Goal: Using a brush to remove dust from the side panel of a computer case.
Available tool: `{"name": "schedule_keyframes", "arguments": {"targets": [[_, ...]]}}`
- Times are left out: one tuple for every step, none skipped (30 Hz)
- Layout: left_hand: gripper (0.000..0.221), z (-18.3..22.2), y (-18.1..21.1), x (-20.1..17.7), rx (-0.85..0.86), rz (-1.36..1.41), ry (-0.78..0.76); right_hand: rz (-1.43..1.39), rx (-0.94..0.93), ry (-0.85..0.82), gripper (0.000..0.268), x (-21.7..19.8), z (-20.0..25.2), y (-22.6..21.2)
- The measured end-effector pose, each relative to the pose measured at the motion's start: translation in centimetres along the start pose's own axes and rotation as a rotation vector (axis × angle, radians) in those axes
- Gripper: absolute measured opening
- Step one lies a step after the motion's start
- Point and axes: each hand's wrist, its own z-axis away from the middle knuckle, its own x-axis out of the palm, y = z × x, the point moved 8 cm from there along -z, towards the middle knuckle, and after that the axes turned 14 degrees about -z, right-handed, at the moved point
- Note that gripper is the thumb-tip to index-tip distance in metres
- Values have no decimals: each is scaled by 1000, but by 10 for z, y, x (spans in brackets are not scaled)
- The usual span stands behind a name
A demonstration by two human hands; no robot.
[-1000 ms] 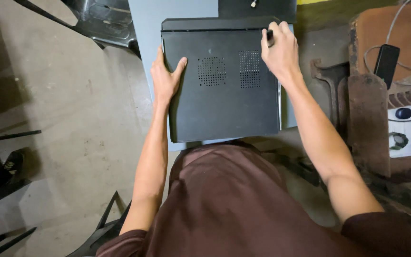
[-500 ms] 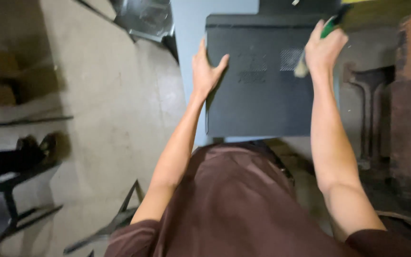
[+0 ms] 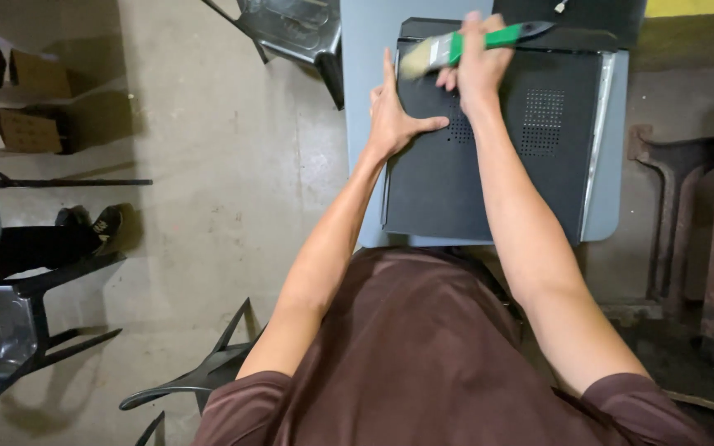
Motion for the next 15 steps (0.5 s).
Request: {"name": "schedule_keyframes", "arguments": {"targets": [[173,2,4,-5,2,-2,4,-3,-2,-3,37,6,4,-6],[165,3,8,-9,-4,27,-6,63,46,-91,35,19,9,-9],[157,7,14,-10,-9,59,-21,134,94,-173,34,28,17,-12],[157,7,15,-10,-7,60,-22,135,93,-172,34,24,13,-9],[157,7,14,-11,-20,62,-26,102,55,-144,33,19,8,-9],[158,6,14,-12,-33,64,-30,70,16,-117,33,14,4,-9],[158,9,13,-12,-33,65,-31,71,16,-116,33,15,9,-12],[156,11,13,-13,-26,60,-19,90,43,-202,34,22,16,-13],[154,9,15,-15,-13,55,-2,107,64,-291,36,31,18,-16],[154,3,16,-17,-8,55,3,106,57,-294,36,31,9,-14],[154,4,15,-15,-3,55,0,93,-6,-248,36,24,5,-15],[153,5,14,-13,2,56,-2,81,-69,-202,36,16,3,-16],[153,6,15,-14,4,56,-2,81,-72,-202,36,18,5,-20],[154,7,15,-13,-12,63,-8,111,39,-252,35,25,8,-15],[155,8,14,-14,-30,68,-11,140,152,-305,35,31,12,-10]]}}
